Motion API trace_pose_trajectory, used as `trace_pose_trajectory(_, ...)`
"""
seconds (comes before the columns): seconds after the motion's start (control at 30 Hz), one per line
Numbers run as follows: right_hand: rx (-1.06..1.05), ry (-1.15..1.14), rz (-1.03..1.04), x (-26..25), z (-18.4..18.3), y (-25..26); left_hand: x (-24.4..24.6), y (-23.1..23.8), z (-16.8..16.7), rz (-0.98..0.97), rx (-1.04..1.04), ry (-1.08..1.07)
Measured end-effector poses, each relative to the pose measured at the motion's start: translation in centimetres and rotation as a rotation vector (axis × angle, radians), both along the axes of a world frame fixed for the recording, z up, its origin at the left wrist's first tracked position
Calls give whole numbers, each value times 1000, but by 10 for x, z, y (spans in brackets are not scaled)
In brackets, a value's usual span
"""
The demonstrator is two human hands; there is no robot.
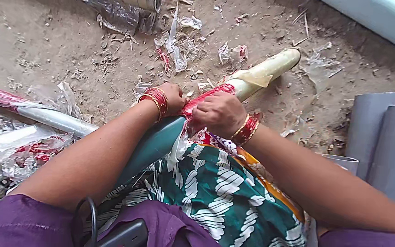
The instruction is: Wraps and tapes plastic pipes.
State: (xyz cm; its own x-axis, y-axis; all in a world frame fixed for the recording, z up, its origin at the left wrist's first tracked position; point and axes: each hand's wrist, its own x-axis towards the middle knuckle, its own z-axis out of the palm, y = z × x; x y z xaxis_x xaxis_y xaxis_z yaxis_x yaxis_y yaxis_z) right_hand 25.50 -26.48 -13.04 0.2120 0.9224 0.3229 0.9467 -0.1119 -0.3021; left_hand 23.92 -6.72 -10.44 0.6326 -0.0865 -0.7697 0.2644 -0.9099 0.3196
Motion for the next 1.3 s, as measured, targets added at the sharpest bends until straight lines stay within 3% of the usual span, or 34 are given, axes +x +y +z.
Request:
trace_pose_trajectory(0.2,-68,-47,-46,20,-22,-32,-2,1,0,27,-19,6)
trace_pose_trajectory(0.37,-552,-30,-288,73,-29,-92,-1,-1,0,29,-6,21)
trace_pose_trajectory(0.4,-551,-9,-339,73,-25,-91,-1,-1,0,31,-7,21)
trace_pose_trajectory(0.47,-342,9,-317,54,-14,-68,0,0,-1,42,-10,17)
trace_pose_trajectory(0.57,-37,40,-73,8,0,-14,-1,1,-6,54,-32,5)
trace_pose_trajectory(0.63,15,-8,25,-3,-3,2,-1,2,-6,65,-38,-3)
trace_pose_trajectory(0.73,-66,-33,-11,14,-16,-23,-3,1,-4,70,-35,7)
trace_pose_trajectory(0.8,-291,-29,-127,37,-18,-57,-2,1,-1,58,-33,12)
trace_pose_trajectory(0.9,-802,117,-598,55,-6,-93,-2,-2,1,49,-25,16)
trace_pose_trajectory(0.93,-768,227,-759,54,0,-98,-2,-1,1,54,-28,6)
trace_pose_trajectory(1.0,-501,490,-942,40,16,-89,-5,2,-1,81,-58,-51)
trace_pose_trajectory(1.07,-329,762,-911,15,35,-70,-11,4,0,79,-82,-151)
trace_pose_trajectory(1.13,-363,889,-774,-10,52,-43,-17,10,11,58,-40,-267)
trace_pose_trajectory(1.23,-458,684,-552,-43,68,-11,-30,15,48,92,62,-296)
trace_pose_trajectory(1.3,-505,506,-433,-55,69,1,-47,17,61,123,23,-272)
